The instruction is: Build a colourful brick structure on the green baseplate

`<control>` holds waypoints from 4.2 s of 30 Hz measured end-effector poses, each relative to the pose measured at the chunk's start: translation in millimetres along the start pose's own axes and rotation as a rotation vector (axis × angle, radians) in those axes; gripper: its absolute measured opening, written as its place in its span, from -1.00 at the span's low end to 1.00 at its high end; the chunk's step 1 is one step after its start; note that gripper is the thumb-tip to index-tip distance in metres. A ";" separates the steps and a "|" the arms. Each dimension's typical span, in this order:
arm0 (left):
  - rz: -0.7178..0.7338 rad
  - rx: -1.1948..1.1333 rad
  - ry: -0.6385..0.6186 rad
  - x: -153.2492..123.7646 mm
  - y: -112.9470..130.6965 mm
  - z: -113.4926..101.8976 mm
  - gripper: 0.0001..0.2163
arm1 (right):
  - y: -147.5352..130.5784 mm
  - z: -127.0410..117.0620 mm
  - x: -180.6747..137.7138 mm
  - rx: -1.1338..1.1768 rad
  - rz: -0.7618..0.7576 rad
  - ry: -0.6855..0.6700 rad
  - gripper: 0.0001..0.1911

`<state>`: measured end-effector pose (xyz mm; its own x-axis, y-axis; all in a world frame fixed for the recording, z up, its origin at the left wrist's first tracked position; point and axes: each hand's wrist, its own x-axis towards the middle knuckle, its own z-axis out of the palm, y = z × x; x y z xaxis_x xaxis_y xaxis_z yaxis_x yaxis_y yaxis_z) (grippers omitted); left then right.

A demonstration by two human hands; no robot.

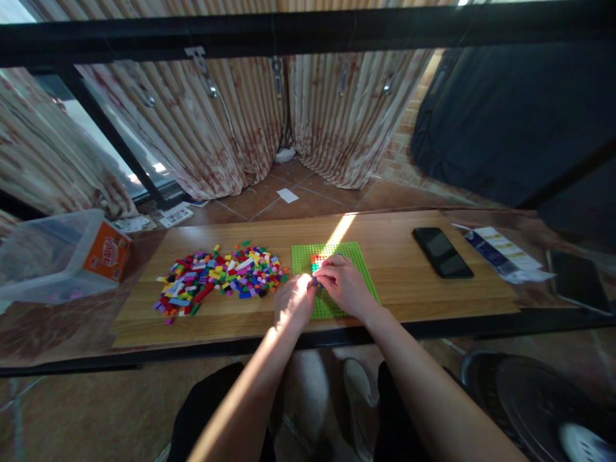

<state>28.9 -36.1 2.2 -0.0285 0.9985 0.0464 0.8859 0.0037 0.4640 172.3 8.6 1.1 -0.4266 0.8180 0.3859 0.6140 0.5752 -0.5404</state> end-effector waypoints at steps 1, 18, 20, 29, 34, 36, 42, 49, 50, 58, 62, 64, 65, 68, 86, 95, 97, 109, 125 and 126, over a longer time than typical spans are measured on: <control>-0.001 0.006 0.006 0.1 -0.1 0.7 -0.89 | 0.8 1.0 0.0 -0.002 0.000 0.000 -0.86; 0.001 0.057 0.026 -1.5 2.6 6.3 -0.84 | 1.5 15.1 -4.0 -0.034 0.022 0.105 -0.93; -0.002 0.058 0.031 -1.3 2.5 8.2 -0.84 | 1.7 15.8 -5.0 -0.055 0.014 0.116 -0.92; 0.011 -0.006 0.053 -4.0 0.2 8.6 -0.85 | 7.6 12.1 -7.3 -0.012 -0.012 0.103 -0.81; 0.015 -0.109 0.053 -3.3 -1.9 5.8 -0.80 | 6.6 7.4 -7.6 0.028 -0.015 0.090 -0.78; 0.021 -0.125 0.053 -3.2 -2.6 5.3 -0.74 | 5.7 6.5 -7.6 0.017 -0.014 0.083 -0.77; 0.024 -0.113 0.049 -6.7 -0.3 4.4 -0.71 | 3.3 7.1 -11.7 -0.077 -0.052 0.048 -0.76; 0.004 -0.066 0.002 -15.7 11.2 2.0 -0.75 | -15.5 24.3 -36.6 -0.460 -0.050 -0.067 -0.59; 0.002 -0.062 0.003 -16.5 11.9 1.7 -0.74 | -17.7 27.3 -39.6 -0.506 -0.037 -0.061 -0.57; -0.007 -0.074 -0.030 -17.8 3.1 3.2 -0.71 | -23.7 33.6 -45.0 -0.633 -0.017 -0.057 -0.55; 0.012 -0.040 -0.056 -20.8 -1.6 2.8 -0.70 | -23.7 33.3 -45.7 -0.611 -0.026 -0.063 -0.52; 0.019 -0.032 -0.057 -23.2 -4.8 -2.1 -0.70 | -22.6 33.8 -46.3 -0.587 -0.032 -0.056 -0.49; 0.016 -0.028 -0.048 -24.5 -7.5 -6.2 -0.70 | -21.9 34.3 -46.6 -0.575 -0.034 -0.048 -0.48; -0.051 -0.010 0.020 -29.3 -23.2 -25.4 -0.73 | -20.9 36.0 -48.0 -0.538 -0.045 -0.025 -0.46; -0.247 0.252 0.141 -38.8 -90.8 -67.8 -0.79 | 5.4 -12.0 -14.8 0.005 0.207 0.190 -0.59; -0.079 0.068 0.218 -33.9 -77.2 -62.6 -0.83 | -7.6 -17.2 -12.8 0.080 0.189 0.195 -0.70; 0.019 -0.042 0.206 -30.7 -66.5 -53.7 -0.85 | -16.5 -15.0 -14.3 0.113 0.136 0.145 -0.72; 0.276 -0.324 0.112 -18.9 -8.7 -11.0 -0.87 | -20.5 -15.0 -17.1 0.264 0.048 -0.093 -0.80; 0.061 -0.300 0.124 -1.5 -8.7 6.1 -0.75 | -1.2 -0.3 -20.1 -0.006 0.038 0.098 -0.91; 0.063 -0.303 0.121 -1.4 -8.5 6.4 -0.75 | -0.8 0.9 -19.9 -0.016 0.042 0.100 -0.90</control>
<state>24.3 -37.2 -7.5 -0.0486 0.9825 0.1800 0.7104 -0.0926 0.6977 179.7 -8.1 -6.8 -0.3323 0.8360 0.4367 0.6409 0.5398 -0.5458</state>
